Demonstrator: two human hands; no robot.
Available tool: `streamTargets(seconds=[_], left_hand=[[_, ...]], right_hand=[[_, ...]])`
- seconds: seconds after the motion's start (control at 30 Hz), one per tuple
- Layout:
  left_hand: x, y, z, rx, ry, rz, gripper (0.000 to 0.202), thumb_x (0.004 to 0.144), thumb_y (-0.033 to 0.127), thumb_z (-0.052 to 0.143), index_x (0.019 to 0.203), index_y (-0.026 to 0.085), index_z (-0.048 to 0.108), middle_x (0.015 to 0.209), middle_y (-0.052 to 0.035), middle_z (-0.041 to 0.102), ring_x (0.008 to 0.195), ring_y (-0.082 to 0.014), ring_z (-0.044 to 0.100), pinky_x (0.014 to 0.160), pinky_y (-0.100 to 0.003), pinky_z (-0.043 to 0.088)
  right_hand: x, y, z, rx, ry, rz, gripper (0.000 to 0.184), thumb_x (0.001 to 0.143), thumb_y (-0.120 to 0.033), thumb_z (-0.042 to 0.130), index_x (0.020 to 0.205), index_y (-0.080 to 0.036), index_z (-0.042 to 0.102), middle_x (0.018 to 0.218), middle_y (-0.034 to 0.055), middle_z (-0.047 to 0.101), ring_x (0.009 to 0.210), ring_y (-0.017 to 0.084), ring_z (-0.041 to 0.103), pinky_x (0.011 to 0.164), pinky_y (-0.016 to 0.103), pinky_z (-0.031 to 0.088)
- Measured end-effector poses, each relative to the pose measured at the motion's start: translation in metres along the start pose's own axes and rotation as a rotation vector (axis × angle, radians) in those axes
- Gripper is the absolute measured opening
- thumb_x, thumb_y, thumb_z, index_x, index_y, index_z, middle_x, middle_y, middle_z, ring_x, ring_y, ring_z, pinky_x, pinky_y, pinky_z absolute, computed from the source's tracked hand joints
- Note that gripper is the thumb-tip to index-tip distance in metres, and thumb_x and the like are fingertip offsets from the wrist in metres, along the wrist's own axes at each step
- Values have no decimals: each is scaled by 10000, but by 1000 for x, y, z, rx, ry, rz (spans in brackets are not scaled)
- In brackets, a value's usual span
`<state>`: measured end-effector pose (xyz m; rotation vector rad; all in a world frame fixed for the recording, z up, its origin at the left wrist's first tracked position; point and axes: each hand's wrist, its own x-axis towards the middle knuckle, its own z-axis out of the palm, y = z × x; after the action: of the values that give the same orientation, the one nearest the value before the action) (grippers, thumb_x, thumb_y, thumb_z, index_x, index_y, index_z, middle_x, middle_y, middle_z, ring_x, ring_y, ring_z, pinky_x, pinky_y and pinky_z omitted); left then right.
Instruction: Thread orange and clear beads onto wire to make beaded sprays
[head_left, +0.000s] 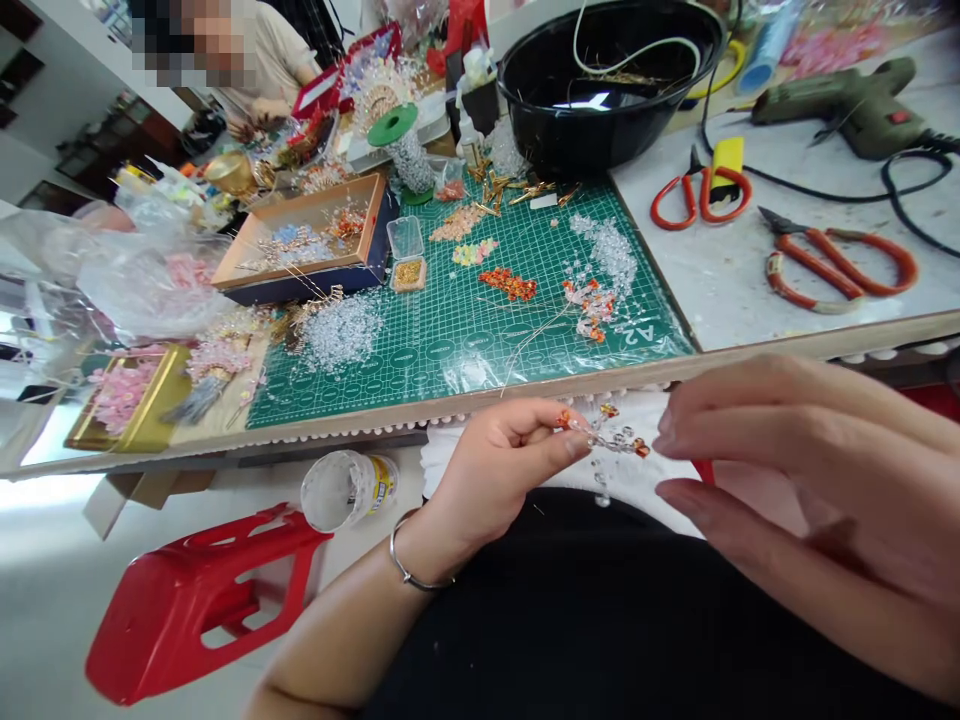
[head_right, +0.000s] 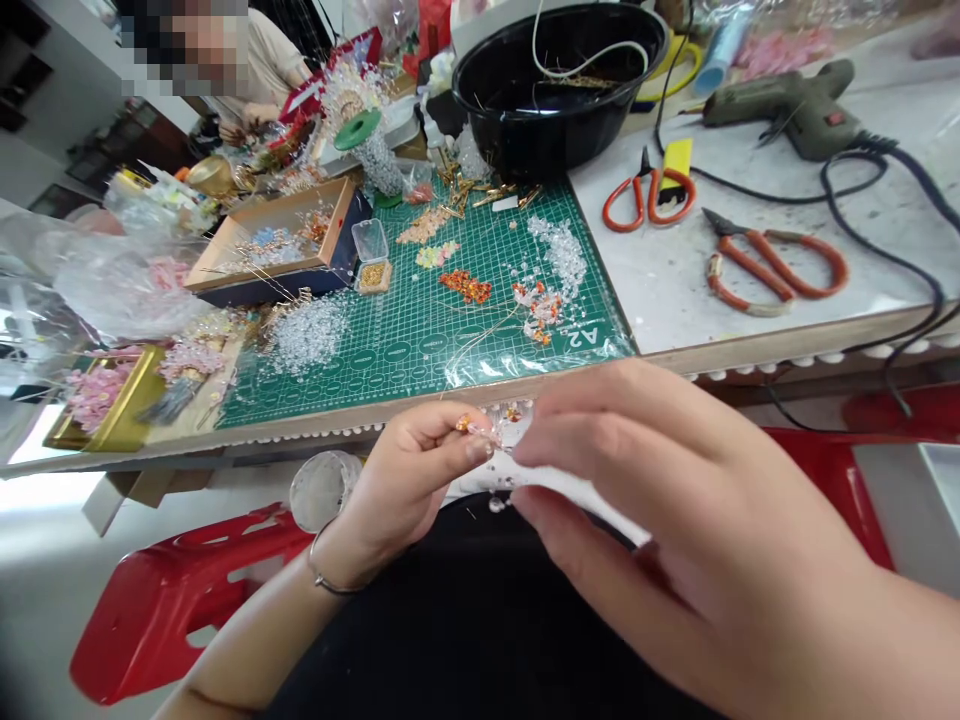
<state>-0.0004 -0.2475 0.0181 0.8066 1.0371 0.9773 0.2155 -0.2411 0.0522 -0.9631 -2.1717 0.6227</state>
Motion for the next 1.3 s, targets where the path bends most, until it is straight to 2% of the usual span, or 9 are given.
streamTargets(seconds=[0.1, 0.2, 0.3, 0.47, 0.67, 0.87, 1.03, 1.17, 1.3], left_hand=[[-1, 0, -2, 5, -7, 63, 214, 729, 336, 886, 799, 181, 755, 732, 0, 647, 675, -104, 518, 641, -247, 417], [-1, 2, -4, 34, -80, 52, 220, 761, 374, 864, 790, 190, 747, 713, 5, 623, 652, -104, 484, 617, -257, 387], [-1, 5, -5, 30, -155, 34, 230, 781, 388, 846, 758, 189, 731, 696, 4, 607, 649, -114, 488, 634, -275, 396], [-2, 3, -6, 39, -207, 57, 229, 818, 393, 817, 767, 189, 727, 688, 0, 605, 643, -115, 491, 635, -274, 405], [-6, 1, -5, 94, -216, 95, 235, 825, 386, 814, 810, 172, 718, 686, -7, 641, 585, -97, 502, 559, -242, 364], [-10, 5, -3, 238, -146, 103, 256, 785, 388, 848, 813, 184, 695, 528, 72, 371, 496, -67, 279, 470, -240, 215], [-11, 6, -1, 317, -99, 105, 268, 812, 395, 822, 818, 182, 660, 549, 78, 338, 509, -68, 267, 468, -242, 204], [-11, 8, 0, 340, -100, 112, 225, 836, 347, 797, 851, 190, 636, 555, 91, 313, 511, -70, 260, 477, -240, 217], [-12, 12, 1, 373, -99, 102, 188, 853, 302, 759, 851, 195, 604, 571, 93, 317, 518, -72, 274, 492, -233, 250]], right_hand=[[-3, -4, 0, -31, 25, 15, 231, 908, -233, 630, 1088, -369, 578, 1036, 38, 699, 888, 276, 684, 741, 409, 556], [-1, 3, 3, 49, 26, 195, 227, 959, -335, 595, 1180, -385, 607, 1104, 19, 728, 931, 270, 693, 793, 398, 558], [4, 11, 6, 239, -84, 324, 257, 970, -448, 594, 1216, -392, 642, 1133, 6, 743, 972, 260, 703, 789, 350, 564], [10, 9, 6, 483, -202, 390, 213, 984, -478, 575, 1168, -409, 658, 1042, -16, 752, 934, 226, 702, 709, 263, 577], [13, -2, 8, 564, -326, 538, 307, 982, -576, 525, 1002, -299, 656, 951, 18, 710, 905, 225, 655, 675, 282, 531], [11, -5, 14, 634, -320, 617, 285, 1005, -478, 495, 839, -256, 560, 715, -30, 494, 608, 137, 438, 537, 252, 408], [12, 0, 17, 633, -326, 633, 365, 977, -577, 514, 818, -251, 559, 718, -27, 459, 617, 139, 401, 529, 251, 381], [16, 2, 16, 637, -333, 647, 411, 935, -638, 556, 844, -245, 638, 694, -22, 483, 589, 136, 396, 497, 252, 355], [16, 9, 14, 710, -385, 673, 396, 914, -604, 622, 778, -232, 630, 635, -43, 434, 549, 116, 351, 475, 241, 302]])
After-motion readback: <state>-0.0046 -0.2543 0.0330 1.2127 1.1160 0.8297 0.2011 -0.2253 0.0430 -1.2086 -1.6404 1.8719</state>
